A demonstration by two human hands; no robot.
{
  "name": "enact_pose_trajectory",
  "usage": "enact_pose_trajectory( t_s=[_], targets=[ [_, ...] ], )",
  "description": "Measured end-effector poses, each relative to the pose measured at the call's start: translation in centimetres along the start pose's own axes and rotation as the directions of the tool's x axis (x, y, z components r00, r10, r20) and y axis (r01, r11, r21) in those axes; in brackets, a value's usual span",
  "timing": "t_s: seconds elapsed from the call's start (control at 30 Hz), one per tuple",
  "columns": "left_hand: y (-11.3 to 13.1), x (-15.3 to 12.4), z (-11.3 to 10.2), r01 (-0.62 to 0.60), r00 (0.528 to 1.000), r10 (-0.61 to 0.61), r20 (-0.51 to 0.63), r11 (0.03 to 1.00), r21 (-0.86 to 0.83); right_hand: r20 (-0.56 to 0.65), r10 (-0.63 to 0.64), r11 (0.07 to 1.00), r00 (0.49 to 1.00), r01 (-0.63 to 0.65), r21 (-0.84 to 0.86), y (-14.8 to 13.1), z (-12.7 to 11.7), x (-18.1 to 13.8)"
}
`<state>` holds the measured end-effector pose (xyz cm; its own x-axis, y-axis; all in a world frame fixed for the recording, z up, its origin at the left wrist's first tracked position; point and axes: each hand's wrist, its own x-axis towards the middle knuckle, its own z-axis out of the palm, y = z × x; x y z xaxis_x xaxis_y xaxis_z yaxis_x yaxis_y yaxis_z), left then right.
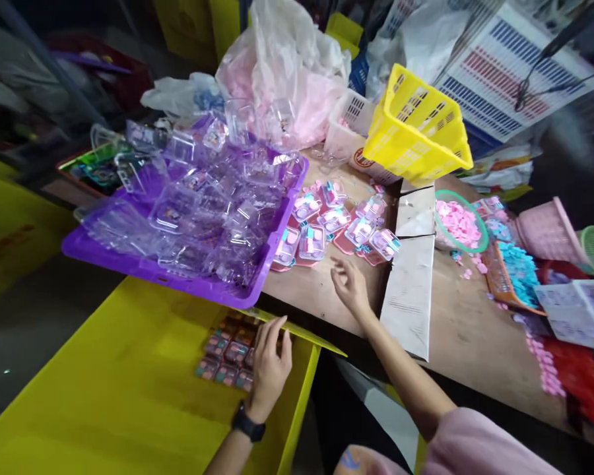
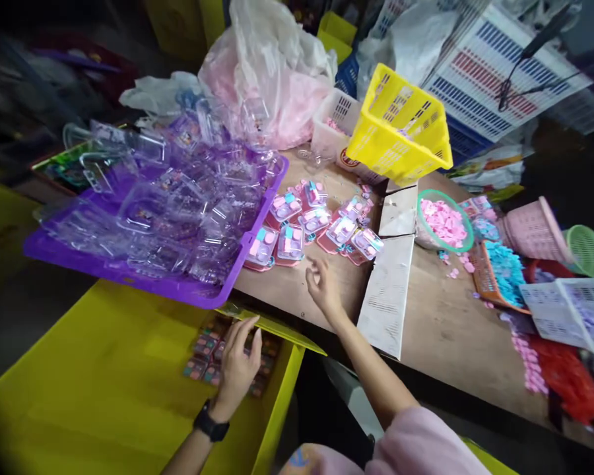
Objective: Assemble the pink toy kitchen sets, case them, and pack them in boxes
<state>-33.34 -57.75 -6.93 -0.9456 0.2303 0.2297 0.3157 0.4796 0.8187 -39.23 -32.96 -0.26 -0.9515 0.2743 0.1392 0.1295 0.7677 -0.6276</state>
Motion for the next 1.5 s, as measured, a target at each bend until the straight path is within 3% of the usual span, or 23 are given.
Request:
enact_pose_trajectory(
  t_s=[0.03,0.1,0.2,0.27,0.33,0.4,0.47,0.57,0.67,0.73,0.83,1.0,1.13,1.2,1.23,1.3,1.37,1.5],
  targets=[
    [1.3,2.0,0.6,-0.045,0.999,0.045,0.003,0.998,0.042,0.000,-0.084,0.993,0.996,0.084,-0.079,0.8,-0.8,2.1],
    [3.1,5.8,2.0,-0.113,0.993,0.114,0.002,0.986,0.125,0.161,-0.238,0.943,0.958,0.268,-0.198,1.7,-1.6,5.9],
    [3.9,10.8,3.9,-0.121,0.991,0.130,-0.031,0.968,0.218,0.508,-0.306,0.861,0.805,0.461,-0.212,2.2,-1.7,10.1],
    [3.7,13.0,4.8,-0.071,0.995,0.085,-0.042,0.964,0.255,0.597,-0.315,0.834,0.738,0.515,-0.196,2.4,-1.7,11.0],
    [3.3,14.3,5.4,-0.024,0.999,0.029,-0.014,0.959,0.281,0.587,-0.331,0.809,0.739,0.542,-0.227,2.4,-2.2,10.4],
    [3.1,14.8,5.7,0.019,1.000,-0.024,0.010,0.947,0.321,0.558,-0.304,0.788,0.772,0.533,-0.309,2.3,-3.4,8.7],
    [3.2,14.8,5.8,0.056,0.998,-0.064,0.009,0.926,0.375,0.525,-0.189,0.784,0.830,0.449,-0.428,2.2,-4.7,6.6],
    [3.8,14.9,6.1,0.070,0.997,-0.076,-0.006,0.898,0.435,0.411,0.066,0.818,0.909,0.186,-0.544,3.2,-6.2,4.0],
    [4.3,15.4,6.4,0.081,0.997,-0.080,-0.021,0.898,0.432,0.270,0.284,0.897,0.920,-0.156,-0.413,5.4,-6.1,2.3],
    [4.6,15.8,6.6,0.107,0.994,-0.101,-0.037,0.900,0.423,0.224,0.359,0.921,0.906,-0.306,-0.241,6.6,-5.5,1.5],
    [5.0,15.8,6.8,0.143,0.990,-0.134,-0.051,0.894,0.425,0.209,0.416,0.909,0.885,-0.401,-0.112,7.0,-4.4,0.5],
    [6.8,13.2,7.7,0.107,0.994,-0.110,-0.007,0.948,0.299,0.133,0.586,0.804,0.799,-0.553,-0.218,5.6,-3.4,0.3],
    [7.7,10.9,8.8,0.137,0.990,-0.136,-0.022,0.984,0.111,0.168,0.517,0.856,0.840,-0.509,-0.087,5.8,-3.0,0.4],
    [7.1,11.0,9.0,0.304,0.950,-0.306,-0.061,0.952,-0.044,0.212,0.524,0.844,0.825,-0.536,0.000,6.4,-3.0,0.5],
    [6.6,11.4,9.0,0.425,0.900,-0.433,-0.044,0.897,-0.123,0.251,0.546,0.817,0.799,-0.575,0.052,6.7,-3.2,0.5],
    [5.4,12.5,8.9,0.635,0.767,-0.636,0.079,0.737,-0.233,0.354,0.584,0.731,0.730,-0.663,0.162,7.2,-3.4,0.6],
    [4.4,13.6,8.6,0.726,0.686,-0.690,0.232,0.631,-0.272,0.430,0.589,0.648,0.684,-0.718,0.255,7.5,-3.6,0.8],
    [3.8,14.4,8.3,0.724,0.690,-0.635,0.348,0.622,-0.299,0.461,0.574,0.587,0.676,-0.733,0.344,7.4,-3.2,1.2]
  ],
)
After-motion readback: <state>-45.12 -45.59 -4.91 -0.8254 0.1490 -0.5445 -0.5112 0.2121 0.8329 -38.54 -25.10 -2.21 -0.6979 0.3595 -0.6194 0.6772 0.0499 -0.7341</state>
